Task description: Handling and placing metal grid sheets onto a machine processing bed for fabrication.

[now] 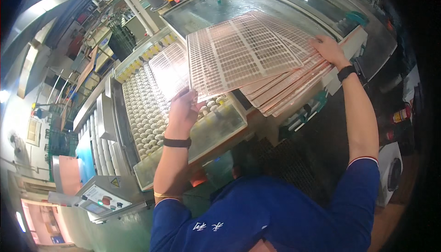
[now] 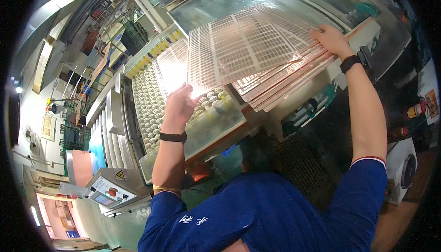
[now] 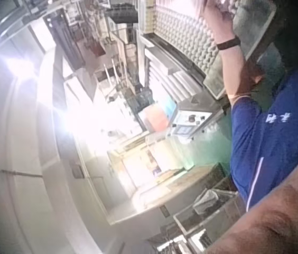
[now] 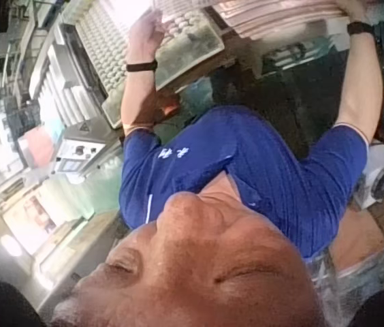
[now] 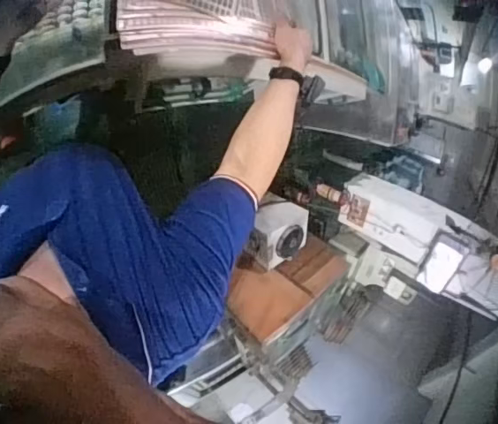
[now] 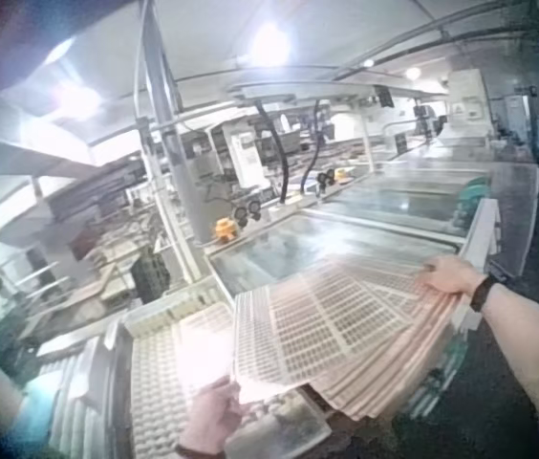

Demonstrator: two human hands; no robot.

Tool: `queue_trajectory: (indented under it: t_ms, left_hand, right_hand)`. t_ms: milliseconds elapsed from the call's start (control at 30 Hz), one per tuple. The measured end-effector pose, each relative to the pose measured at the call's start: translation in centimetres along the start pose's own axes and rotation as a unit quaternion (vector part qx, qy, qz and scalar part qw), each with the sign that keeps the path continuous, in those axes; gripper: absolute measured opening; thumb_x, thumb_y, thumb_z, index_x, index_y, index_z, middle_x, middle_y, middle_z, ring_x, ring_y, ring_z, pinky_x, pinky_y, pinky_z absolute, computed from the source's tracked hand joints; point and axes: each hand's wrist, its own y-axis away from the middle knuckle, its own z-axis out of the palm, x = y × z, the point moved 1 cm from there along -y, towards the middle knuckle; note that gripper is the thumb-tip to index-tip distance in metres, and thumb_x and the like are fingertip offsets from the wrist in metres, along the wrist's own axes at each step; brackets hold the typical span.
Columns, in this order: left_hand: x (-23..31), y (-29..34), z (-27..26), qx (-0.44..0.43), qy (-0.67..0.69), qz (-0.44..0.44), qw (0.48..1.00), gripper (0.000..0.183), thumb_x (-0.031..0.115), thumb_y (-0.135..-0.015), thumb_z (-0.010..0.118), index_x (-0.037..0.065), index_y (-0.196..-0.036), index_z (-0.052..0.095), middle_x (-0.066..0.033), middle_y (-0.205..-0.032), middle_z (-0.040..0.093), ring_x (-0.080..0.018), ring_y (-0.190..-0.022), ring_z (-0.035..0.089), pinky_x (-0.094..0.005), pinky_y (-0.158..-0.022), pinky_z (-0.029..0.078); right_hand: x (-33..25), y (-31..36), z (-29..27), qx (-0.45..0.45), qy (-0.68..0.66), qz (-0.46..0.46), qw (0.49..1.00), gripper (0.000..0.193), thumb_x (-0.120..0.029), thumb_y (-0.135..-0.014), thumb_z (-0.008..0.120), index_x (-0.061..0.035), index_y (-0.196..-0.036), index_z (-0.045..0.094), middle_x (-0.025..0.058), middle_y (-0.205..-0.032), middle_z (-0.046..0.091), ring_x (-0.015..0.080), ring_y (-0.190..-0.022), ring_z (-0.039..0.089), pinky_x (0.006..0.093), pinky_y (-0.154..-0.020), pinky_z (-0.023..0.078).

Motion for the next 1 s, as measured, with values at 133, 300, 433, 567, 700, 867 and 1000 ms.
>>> queue_trajectory:
  t_ms: [133,300,433,567,700,867,1000]
  left_hand:
    - [1.5,1.5,-1.3,0.017,-0.002,0.021,1.000,0.034,0.000,-0.096,0.050,-0.011,-0.129,0.052,-0.0149,-0.114,0.064,-0.0232,-0.097,0.066,-0.0394,-0.082,0.060]
    - [4.5,4.5,-10.9,0.090,-0.095,0.083,0.988,0.025,0.005,-0.101,0.050,-0.001,-0.123,0.059,-0.0094,-0.112,0.068,-0.0195,-0.099,0.067,-0.0332,-0.083,0.056]
    - [6.6,6.7,-24.3,0.122,-0.208,0.125,0.962,0.030,0.003,-0.102,0.047,-0.002,-0.130,0.056,-0.0121,-0.122,0.066,-0.0242,-0.108,0.064,-0.0338,-0.089,0.051]
    - [8.0,9.4,-28.6,0.240,-0.072,0.108,0.962,0.027,0.002,-0.102,0.044,-0.001,-0.125,0.057,-0.0147,-0.119,0.066,-0.0291,-0.108,0.064,-0.0426,-0.089,0.052]
    - [7.8,10.0,-39.1,0.266,-0.292,0.116,0.912,0.026,0.005,-0.099,0.045,-0.001,-0.119,0.060,-0.0163,-0.116,0.068,-0.0306,-0.103,0.066,-0.0453,-0.088,0.053]
    - [5.6,7.4,-41.8,0.351,-0.200,0.024,0.915,0.027,0.013,-0.090,0.053,-0.004,-0.104,0.068,-0.0204,-0.088,0.071,-0.0319,-0.088,0.069,-0.0447,-0.080,0.052]
    - [6.8,9.1,-44.8,0.316,-0.417,0.038,0.851,0.024,0.009,-0.091,0.051,-0.004,-0.100,0.069,-0.0154,-0.090,0.072,-0.0318,-0.089,0.069,-0.0457,-0.079,0.052]
  right_hand:
    - [0.7,-0.1,0.2,0.006,-0.003,0.002,1.000,0.077,-0.063,-0.090,0.055,0.0013,-0.131,0.062,0.0236,-0.132,0.063,0.0381,-0.124,0.059,0.0432,-0.104,0.044]
    - [1.9,-0.7,0.8,-0.007,0.001,0.002,1.000,0.077,-0.064,-0.090,0.055,0.0009,-0.130,0.063,0.0242,-0.130,0.063,0.0388,-0.122,0.059,0.0433,-0.103,0.045]
    - [0.6,-0.5,0.2,-0.009,0.011,-0.008,1.000,0.074,-0.063,-0.090,0.055,0.0016,-0.125,0.066,0.0252,-0.124,0.065,0.0404,-0.118,0.061,0.0438,-0.101,0.046]
    - [1.4,-0.6,0.3,0.011,0.021,-0.016,1.000,0.071,-0.059,-0.092,0.054,0.0022,-0.125,0.066,0.0259,-0.124,0.065,0.0399,-0.117,0.061,0.0441,-0.100,0.046]
    - [0.3,-0.2,-0.2,-0.003,0.018,-0.009,1.000,0.072,-0.059,-0.092,0.054,0.0034,-0.127,0.064,0.0259,-0.127,0.064,0.0404,-0.119,0.060,0.0442,-0.101,0.046]
    - [1.6,-0.1,0.5,0.023,0.033,-0.005,0.999,0.075,-0.060,-0.092,0.054,0.0030,-0.133,0.060,0.0237,-0.134,0.061,0.0390,-0.124,0.058,0.0426,-0.104,0.045]
    - [0.6,-0.8,0.8,0.010,-0.001,-0.025,1.000,0.076,-0.060,-0.092,0.054,0.0036,-0.135,0.059,0.0233,-0.136,0.060,0.0381,-0.125,0.057,0.0419,-0.105,0.044]
